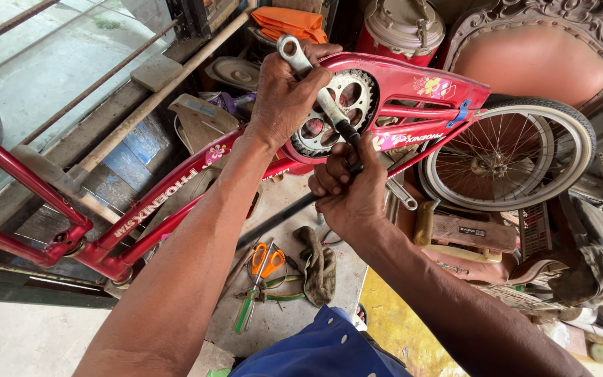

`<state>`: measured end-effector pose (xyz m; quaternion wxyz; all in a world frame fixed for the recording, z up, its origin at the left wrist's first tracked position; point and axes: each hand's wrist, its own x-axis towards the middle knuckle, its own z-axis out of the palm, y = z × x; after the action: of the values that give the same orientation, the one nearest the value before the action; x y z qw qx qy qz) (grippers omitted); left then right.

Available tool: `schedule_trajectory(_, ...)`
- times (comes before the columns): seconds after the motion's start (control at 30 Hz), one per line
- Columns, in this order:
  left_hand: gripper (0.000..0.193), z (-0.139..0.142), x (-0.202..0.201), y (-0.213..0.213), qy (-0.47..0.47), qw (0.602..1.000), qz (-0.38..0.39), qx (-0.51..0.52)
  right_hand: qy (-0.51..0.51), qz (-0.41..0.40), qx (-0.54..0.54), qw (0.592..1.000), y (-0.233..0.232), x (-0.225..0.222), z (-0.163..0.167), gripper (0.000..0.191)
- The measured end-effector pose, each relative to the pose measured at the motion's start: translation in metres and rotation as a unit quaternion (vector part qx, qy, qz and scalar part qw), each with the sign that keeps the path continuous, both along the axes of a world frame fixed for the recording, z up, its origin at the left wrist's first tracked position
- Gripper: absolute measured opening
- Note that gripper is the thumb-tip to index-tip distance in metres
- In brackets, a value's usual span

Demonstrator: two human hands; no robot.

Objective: The person uses a wrench to tighten the crankset on a red bicycle frame. They wipe the crankset with a cloth and then use a hammer to tap the crank arm into place.

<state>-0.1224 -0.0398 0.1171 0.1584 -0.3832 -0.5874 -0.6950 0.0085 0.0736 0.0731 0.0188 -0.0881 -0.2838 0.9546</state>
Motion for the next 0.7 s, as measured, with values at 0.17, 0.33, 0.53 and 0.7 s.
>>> schedule_trajectory(0.17,0.010,-0.001,0.001,0.000,-0.055,0.998,0.009,-0.033,0.001,-0.016,-0.021,1.000,-0.006,0.000,0.007,0.054)
schedule_trajectory(0.33,0.011,0.003,0.005,-0.002,-0.064,0.997,0.007,-0.038,0.015,-0.024,-0.010,1.000,-0.011,0.010,0.007,0.057)
schedule_trajectory(0.53,0.022,0.006,0.006,-0.002,-0.054,0.998,0.005,-0.029,0.057,-0.016,0.112,0.992,0.000,0.028,-0.008,0.056)
schedule_trajectory(0.7,0.019,0.004,0.005,-0.001,-0.059,0.998,0.005,-0.027,0.060,-0.004,0.665,0.744,0.059,0.023,-0.002,0.055)
